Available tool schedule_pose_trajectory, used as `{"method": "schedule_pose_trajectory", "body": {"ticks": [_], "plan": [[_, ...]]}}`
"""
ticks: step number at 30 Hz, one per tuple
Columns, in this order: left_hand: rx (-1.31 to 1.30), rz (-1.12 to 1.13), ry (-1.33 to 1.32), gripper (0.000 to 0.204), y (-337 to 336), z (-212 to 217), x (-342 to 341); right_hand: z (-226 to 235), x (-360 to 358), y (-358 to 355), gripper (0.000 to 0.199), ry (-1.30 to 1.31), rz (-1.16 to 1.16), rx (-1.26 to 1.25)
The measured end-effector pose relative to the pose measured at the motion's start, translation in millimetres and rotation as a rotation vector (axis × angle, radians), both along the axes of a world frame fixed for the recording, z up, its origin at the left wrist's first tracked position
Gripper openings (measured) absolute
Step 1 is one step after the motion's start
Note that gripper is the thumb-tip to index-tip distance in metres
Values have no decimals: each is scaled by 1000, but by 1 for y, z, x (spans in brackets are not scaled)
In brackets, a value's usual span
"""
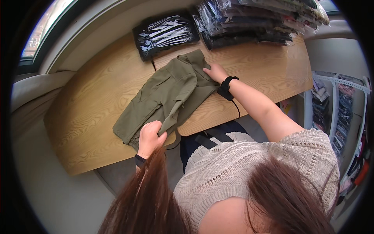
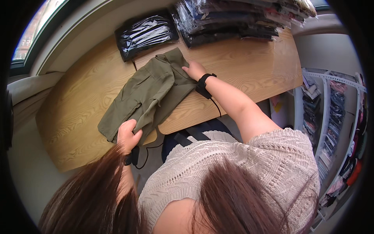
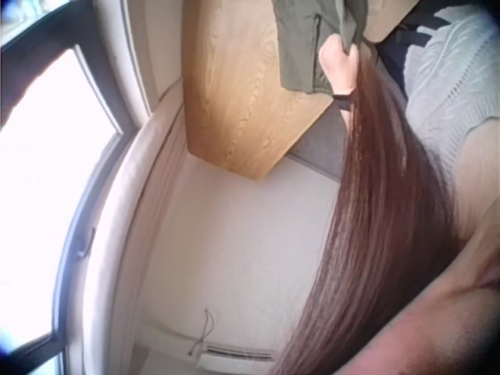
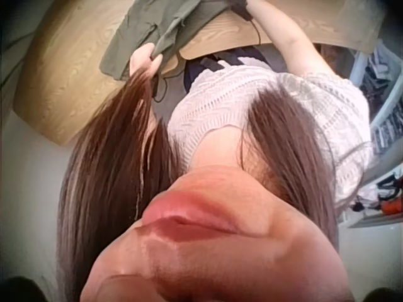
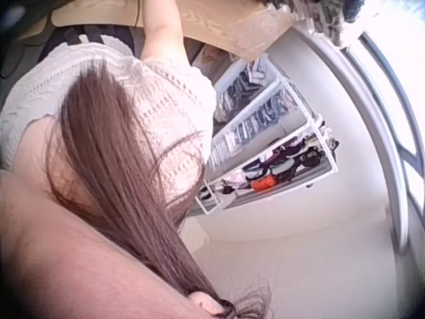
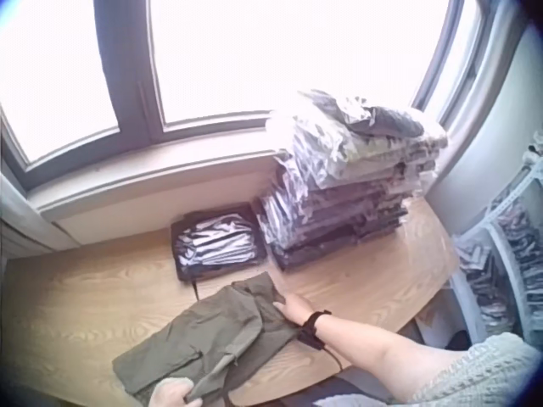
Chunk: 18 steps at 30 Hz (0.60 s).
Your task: Fold a green jacket, place it into a plastic bag, and reorganize other packaged clothing items on a desk.
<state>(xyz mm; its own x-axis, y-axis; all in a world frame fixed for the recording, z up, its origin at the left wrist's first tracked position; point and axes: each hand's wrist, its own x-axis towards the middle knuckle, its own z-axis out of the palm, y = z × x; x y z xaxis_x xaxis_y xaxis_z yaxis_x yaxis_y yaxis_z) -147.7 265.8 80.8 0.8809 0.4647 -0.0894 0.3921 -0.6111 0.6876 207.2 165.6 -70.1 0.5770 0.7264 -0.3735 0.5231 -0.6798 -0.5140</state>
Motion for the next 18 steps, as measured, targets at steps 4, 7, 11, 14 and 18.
{"method": "schedule_pose_trajectory", "body": {"ticks": [4, 7, 11, 14, 18], "plan": [[-17, -57, -21, 23, -19, 9, -1, 13, -7, -47, 38, 69, -106, -112], [-28, -126, -48, 24, -31, 16, -1, 30, -9, -64, 38, -312, -38, 96], [-64, -132, -162, 27, -38, 34, -9, 45, -5, -45, 52, -297, 364, 463], [-40, -137, -192, 26, -38, 48, -14, 40, -7, -15, 51, -264, 437, 551], [-78, -145, -202, 22, -43, 56, -10, 24, -6, 11, 45, -291, 486, 596]]}}
